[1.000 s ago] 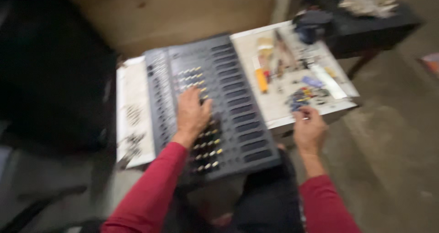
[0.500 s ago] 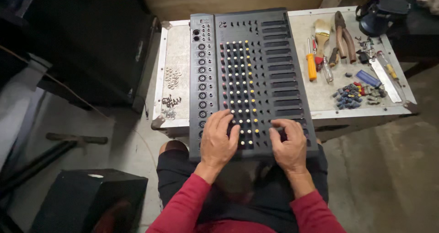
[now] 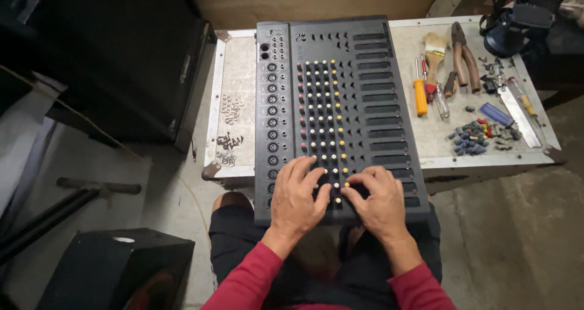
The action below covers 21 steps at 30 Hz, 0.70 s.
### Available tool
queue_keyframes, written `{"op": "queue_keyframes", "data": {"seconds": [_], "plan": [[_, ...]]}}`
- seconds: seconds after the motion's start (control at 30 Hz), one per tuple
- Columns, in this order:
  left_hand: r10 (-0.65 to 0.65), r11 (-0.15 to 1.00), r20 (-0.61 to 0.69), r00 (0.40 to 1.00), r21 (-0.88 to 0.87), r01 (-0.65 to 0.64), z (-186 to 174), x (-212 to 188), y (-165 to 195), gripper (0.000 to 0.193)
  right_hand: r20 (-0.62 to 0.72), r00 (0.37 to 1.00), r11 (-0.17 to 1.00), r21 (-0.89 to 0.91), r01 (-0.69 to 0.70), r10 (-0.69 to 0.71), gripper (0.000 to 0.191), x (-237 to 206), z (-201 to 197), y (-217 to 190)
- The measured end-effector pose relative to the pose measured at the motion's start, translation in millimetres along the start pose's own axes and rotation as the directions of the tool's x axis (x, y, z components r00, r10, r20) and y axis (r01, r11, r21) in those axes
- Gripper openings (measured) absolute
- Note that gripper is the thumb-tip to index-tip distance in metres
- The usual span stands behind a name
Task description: The person sits with an audio mixing console on their lap and pulls the colored knob caps off the console one at a time by hand, placing each removed knob on the workbench beside them. They continue working across the rows of knobs, occasionally steadying the console with one hand while pulling with the other.
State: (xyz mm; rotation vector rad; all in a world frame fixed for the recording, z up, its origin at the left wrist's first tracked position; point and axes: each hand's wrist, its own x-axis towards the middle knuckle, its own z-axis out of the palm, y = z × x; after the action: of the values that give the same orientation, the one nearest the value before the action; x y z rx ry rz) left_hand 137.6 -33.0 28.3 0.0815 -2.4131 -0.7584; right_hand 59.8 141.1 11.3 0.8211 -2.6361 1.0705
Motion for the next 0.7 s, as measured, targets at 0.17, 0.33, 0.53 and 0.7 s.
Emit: {"op": "queue_keyframes", "data": {"seconds": [0.17, 0.33, 0.53, 0.7], "plan": [[-0.005, 1.000, -0.025, 1.000, -0.025, 0.004, 2, 2, -2, 0.032, -0.017, 1.000, 0.999, -0.037, 0.008, -0.009, 0.020, 4, 3, 2], [-0.130, 0.990, -0.102, 0.986, -0.059, 0.125, 8, 1, -6, 0.028, -0.018, 1.000, 0.999, -0.049, 0.018, -0.019, 0.018, 4, 6, 2], [-0.103, 0.995, -0.102, 0.989, -0.019, 0.102, 13, -2, -8, 0.024, -0.021, 0.999, 0.998, -0.053, 0.036, -0.038, 0.015, 2, 5, 5], [-0.103, 0.995, -0.089, 0.991, -0.017, 0.102, 12, -2, -7, 0.022, -0.030, 0.998, 0.998, -0.045, 0.047, -0.048, 0.015, 1, 5, 3]]}}
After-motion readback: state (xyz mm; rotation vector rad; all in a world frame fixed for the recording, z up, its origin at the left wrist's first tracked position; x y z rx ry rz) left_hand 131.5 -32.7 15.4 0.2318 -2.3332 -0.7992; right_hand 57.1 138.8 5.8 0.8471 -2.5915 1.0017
